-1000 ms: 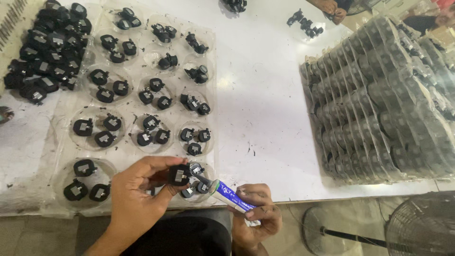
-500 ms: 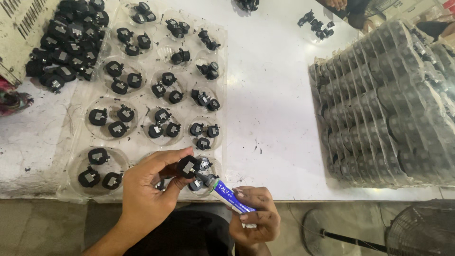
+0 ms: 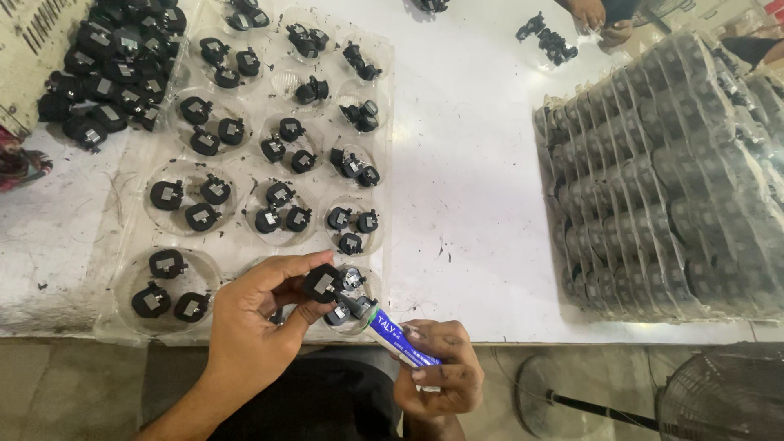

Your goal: The person sits at a workbench and applies glue from a tube onto small black plastic components, placing each glued component into a plastic tray. They occasionally wipe the glue tube with a cloth and pick new components one at a time from the trays.

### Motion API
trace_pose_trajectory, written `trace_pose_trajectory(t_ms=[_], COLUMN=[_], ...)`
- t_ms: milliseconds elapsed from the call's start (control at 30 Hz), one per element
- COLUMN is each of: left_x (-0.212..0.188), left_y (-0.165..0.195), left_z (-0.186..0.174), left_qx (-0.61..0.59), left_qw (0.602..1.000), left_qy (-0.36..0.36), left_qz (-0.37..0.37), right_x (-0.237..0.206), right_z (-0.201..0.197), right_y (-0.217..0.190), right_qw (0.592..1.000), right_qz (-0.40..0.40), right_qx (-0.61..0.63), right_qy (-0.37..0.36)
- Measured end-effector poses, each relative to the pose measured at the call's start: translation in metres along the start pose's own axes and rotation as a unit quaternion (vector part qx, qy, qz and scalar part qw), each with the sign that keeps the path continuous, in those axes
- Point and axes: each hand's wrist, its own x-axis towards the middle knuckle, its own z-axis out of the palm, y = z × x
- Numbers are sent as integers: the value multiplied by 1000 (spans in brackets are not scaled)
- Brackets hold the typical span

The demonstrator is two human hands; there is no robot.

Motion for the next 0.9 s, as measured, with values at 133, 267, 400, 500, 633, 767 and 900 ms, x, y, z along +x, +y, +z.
trace_pose_trajectory(t_ms=[133, 267, 400, 500, 633, 767, 900], left_x=[0, 0, 0, -5, -11, -14, -15], left_y=[-1, -6, -17, -25, -33, -37, -39], left_z=[-1, -2, 0, 2, 4, 4, 3], left_qx=[-13, -28, -77, -146, -196, -215, -218], left_qw=[1000, 999, 995, 981, 964, 956, 947], left_qy=[-2, 7, -19, -35, -49, -57, -38], left_qz=[4, -23, -61, -123, -175, -190, -231], right_x=[1, 3, 1, -2, -6, -8, -8], right_z=[0, 0, 4, 6, 5, 6, 6], right_y=[-2, -3, -3, -4, -2, 2, 1], right_qw=[1000, 999, 999, 998, 999, 999, 999], right_qz=[2, -1, 0, 7, 11, 2, 3], right_qx=[-9, -35, -39, -26, -16, 0, 3], right_qy=[1, -11, 14, 60, 51, 51, 50])
